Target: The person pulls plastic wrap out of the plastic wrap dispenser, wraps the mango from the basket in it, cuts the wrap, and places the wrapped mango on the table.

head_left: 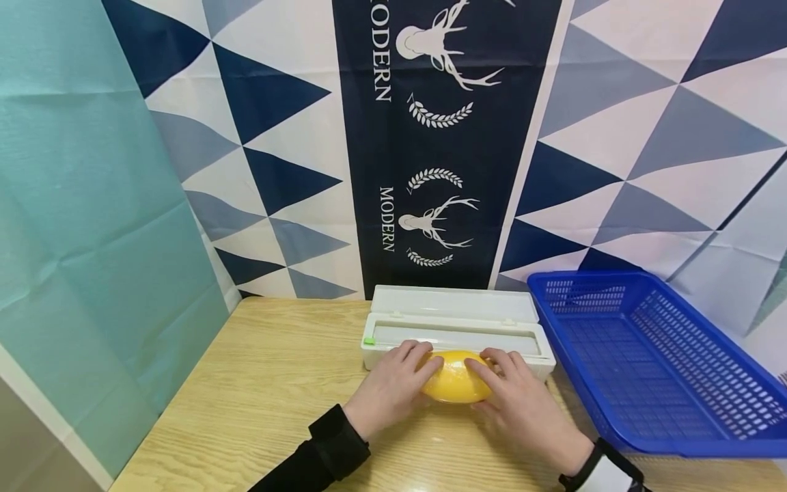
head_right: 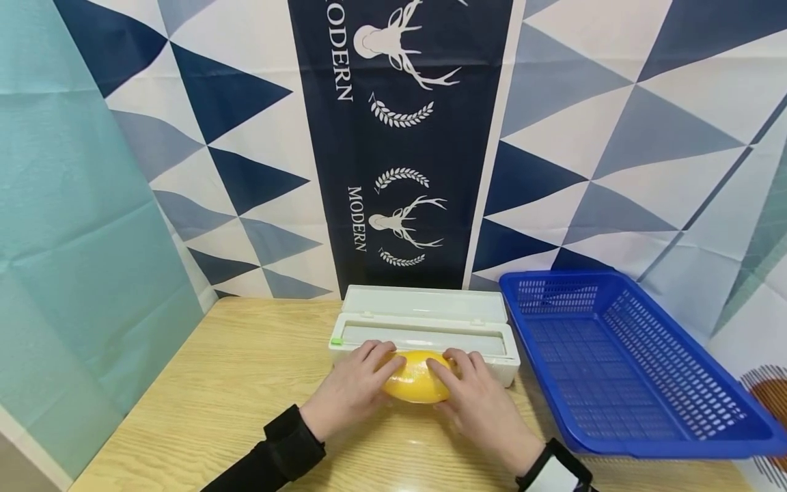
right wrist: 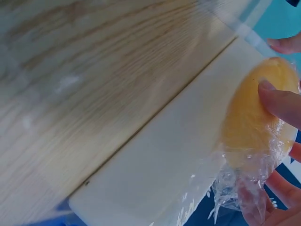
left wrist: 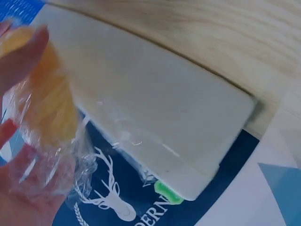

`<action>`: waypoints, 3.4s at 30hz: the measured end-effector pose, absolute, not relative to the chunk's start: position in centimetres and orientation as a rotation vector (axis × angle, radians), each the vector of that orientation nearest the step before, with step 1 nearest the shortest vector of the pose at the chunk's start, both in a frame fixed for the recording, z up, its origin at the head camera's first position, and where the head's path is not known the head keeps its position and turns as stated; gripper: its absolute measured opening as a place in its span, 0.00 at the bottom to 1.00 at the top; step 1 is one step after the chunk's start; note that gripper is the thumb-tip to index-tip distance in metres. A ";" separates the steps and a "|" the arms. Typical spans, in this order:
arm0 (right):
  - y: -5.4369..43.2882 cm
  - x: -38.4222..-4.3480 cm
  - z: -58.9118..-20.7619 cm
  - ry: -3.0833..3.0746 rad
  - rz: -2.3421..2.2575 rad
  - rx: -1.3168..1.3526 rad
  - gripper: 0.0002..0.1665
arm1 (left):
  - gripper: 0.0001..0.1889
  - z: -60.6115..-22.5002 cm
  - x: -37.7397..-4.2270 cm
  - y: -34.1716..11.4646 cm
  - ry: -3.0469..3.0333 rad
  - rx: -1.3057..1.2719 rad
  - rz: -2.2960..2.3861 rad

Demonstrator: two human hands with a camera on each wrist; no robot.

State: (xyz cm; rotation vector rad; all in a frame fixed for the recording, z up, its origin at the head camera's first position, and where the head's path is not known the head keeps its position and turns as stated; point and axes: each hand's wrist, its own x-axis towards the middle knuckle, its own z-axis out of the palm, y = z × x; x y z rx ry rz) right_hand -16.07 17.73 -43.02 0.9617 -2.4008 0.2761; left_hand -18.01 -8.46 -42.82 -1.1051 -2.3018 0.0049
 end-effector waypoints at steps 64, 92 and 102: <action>17.5 -16.3 -42.8 -2.722 0.515 0.853 0.37 | 0.30 -43.2 -18.1 -8.9 -2.431 -1.160 0.013; 17.6 -17.3 -43.5 -2.699 0.611 0.873 0.31 | 0.29 -44.1 -18.7 -9.5 -2.528 -1.168 -0.148; 16.9 -16.4 -43.1 -2.777 0.545 0.805 0.33 | 0.38 -44.7 -17.5 -9.4 -2.462 -1.091 -0.014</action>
